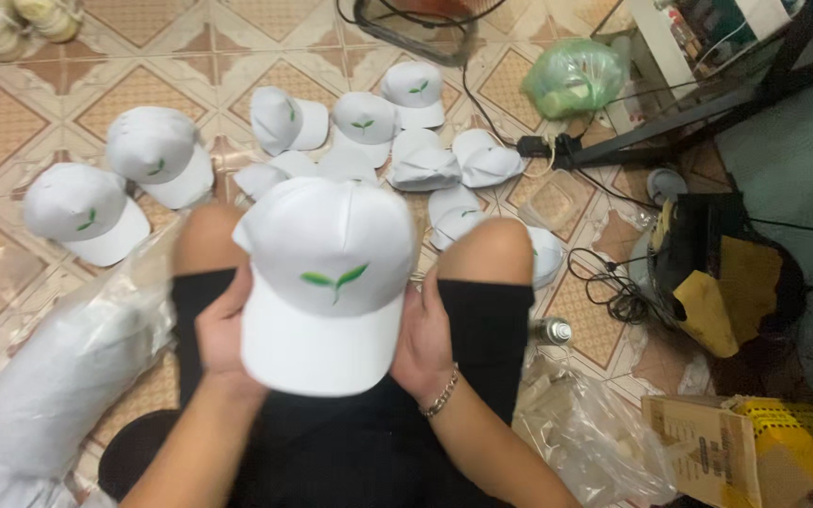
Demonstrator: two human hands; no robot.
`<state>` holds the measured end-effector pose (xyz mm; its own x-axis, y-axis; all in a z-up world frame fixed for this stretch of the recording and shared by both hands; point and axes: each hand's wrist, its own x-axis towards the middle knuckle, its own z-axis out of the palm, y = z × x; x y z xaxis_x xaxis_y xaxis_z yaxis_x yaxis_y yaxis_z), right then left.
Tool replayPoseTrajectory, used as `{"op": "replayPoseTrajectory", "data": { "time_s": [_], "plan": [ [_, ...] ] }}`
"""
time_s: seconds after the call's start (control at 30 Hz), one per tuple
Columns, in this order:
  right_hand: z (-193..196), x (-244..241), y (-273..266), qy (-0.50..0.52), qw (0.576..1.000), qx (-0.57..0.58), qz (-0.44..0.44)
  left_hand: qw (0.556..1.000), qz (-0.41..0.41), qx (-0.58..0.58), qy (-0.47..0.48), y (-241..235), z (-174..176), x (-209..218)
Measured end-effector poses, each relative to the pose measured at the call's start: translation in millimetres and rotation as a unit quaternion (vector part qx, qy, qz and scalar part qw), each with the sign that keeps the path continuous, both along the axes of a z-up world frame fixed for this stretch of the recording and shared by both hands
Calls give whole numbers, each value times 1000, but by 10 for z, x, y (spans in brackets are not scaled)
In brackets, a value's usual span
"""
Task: The person sits on the floor and processes white baseball caps. They stuff each cap with a watermelon-patterned cloth, spray the interior with an aerosol can, and then use a hair dryer to heat the cap. The person handles the caps one at a time, inspecting the logo and interior before moving to the next.
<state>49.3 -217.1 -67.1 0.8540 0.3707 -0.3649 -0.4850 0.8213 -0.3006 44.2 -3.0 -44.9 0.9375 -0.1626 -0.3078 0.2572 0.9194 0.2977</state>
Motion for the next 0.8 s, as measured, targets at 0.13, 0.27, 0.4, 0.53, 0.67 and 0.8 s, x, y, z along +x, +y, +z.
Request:
{"op": "replayPoseTrajectory", "data": {
  "time_s": [0.13, 0.27, 0.4, 0.53, 0.67, 0.8],
  "plan": [
    [-332, -24, -428, -74, 994, -29, 74, 990, -97, 71, 80, 265, 94, 69],
    [-664, -118, -808, -178, 958, 85, 209, 953, -238, 109, 154, 272, -3, 224],
    [-749, -196, -778, -64, 982, -9, 178, 931, -297, 126, 172, 181, -183, 466],
    [-520, -90, -620, 27, 993, 0, 117, 928, -278, 119, 219, 76, -177, 668],
    [-217, 155, -535, 13, 999, 31, 33, 961, -251, -20, 119, 85, 1, 797],
    [-78, 559, -465, 75, 986, -106, -109, 952, -139, 209, 174, 230, 143, 1034]
  ]
}}
